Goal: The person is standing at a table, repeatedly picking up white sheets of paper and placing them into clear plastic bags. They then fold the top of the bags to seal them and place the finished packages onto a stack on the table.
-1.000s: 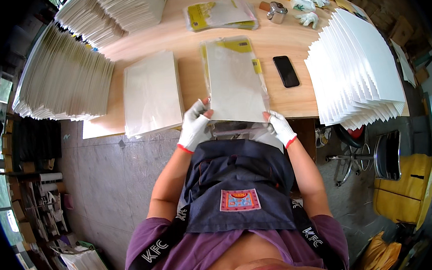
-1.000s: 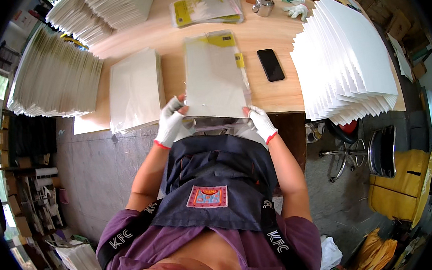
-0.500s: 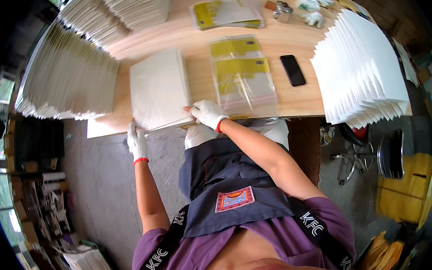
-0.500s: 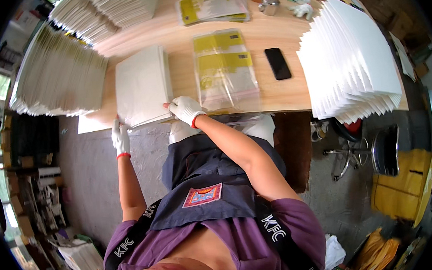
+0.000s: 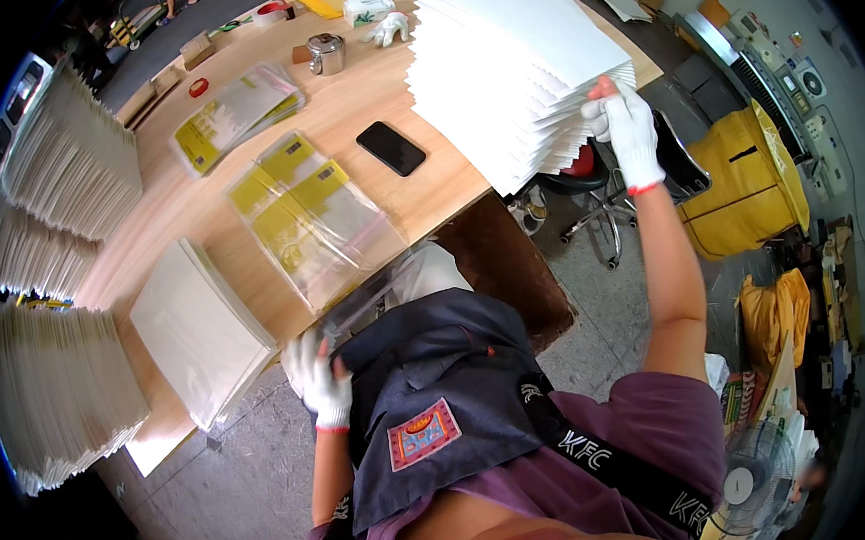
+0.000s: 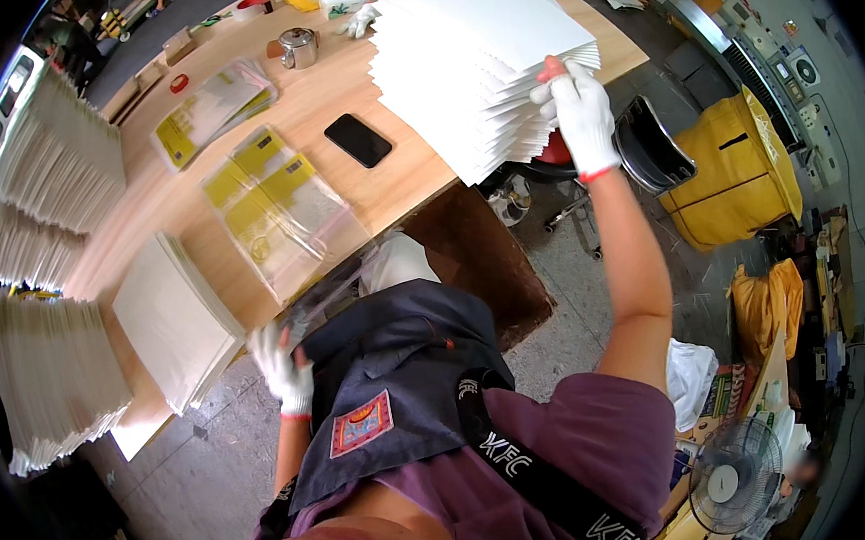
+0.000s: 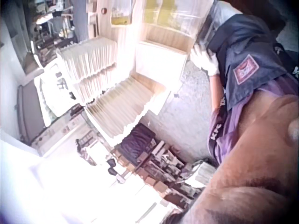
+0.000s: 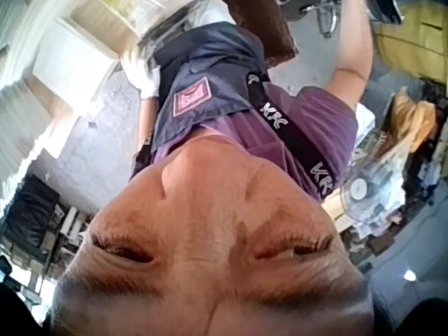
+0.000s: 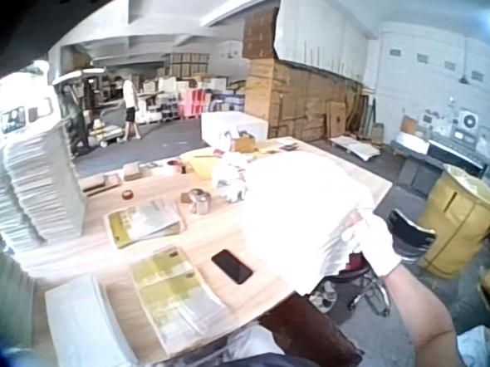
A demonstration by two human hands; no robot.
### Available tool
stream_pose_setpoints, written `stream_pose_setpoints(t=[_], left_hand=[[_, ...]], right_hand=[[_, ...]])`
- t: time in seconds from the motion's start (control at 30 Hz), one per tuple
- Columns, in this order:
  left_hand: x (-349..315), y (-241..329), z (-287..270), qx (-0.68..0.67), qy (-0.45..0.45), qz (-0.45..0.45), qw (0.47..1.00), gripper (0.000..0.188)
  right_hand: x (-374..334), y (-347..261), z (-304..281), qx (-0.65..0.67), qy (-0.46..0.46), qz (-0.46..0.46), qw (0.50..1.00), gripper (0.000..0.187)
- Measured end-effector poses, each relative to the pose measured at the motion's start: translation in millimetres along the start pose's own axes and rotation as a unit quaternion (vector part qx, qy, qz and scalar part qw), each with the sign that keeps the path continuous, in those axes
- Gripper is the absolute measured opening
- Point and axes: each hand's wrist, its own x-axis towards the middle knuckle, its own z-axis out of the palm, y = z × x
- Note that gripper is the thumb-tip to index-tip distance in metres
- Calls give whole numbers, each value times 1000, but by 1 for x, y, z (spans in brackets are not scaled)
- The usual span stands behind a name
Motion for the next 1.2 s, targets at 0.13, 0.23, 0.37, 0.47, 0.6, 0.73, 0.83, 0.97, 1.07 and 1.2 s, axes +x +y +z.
stream_pose_setpoints(t=[0.13,0.23,0.37,0.47,0.6,0.73,0.83,0.97,1.07,1.2], left_hand=[[63,14,46,31,-108,-31,993,50],[96,-13,73,61,-133,-3,989,52],[131,-50,95,151,-129,-52,979,50],[137,-70,94,182,-94,-87,975,47],[142,-49,73,73,-179,-65,979,34],[135,-38,55,133,-253,-109,952,23],[134,-60,63,142,-256,-130,947,23],[150,-44,50,89,-251,-225,937,18],[130,-75,61,-45,-171,-194,965,22],[119,-74,61,-33,-114,-164,979,28]], right_hand=[[49,22,-9,147,-75,208,964,28],[74,51,-16,267,-70,211,938,18],[63,53,-28,517,-235,201,798,19],[18,29,-18,469,-142,228,841,16],[22,64,-39,434,-27,191,880,23],[-35,-11,15,447,96,123,881,34],[-69,2,23,336,-161,98,923,44],[-111,52,64,340,-363,229,837,48],[-139,100,103,336,-430,351,761,36],[-176,168,127,371,-310,404,776,35]])
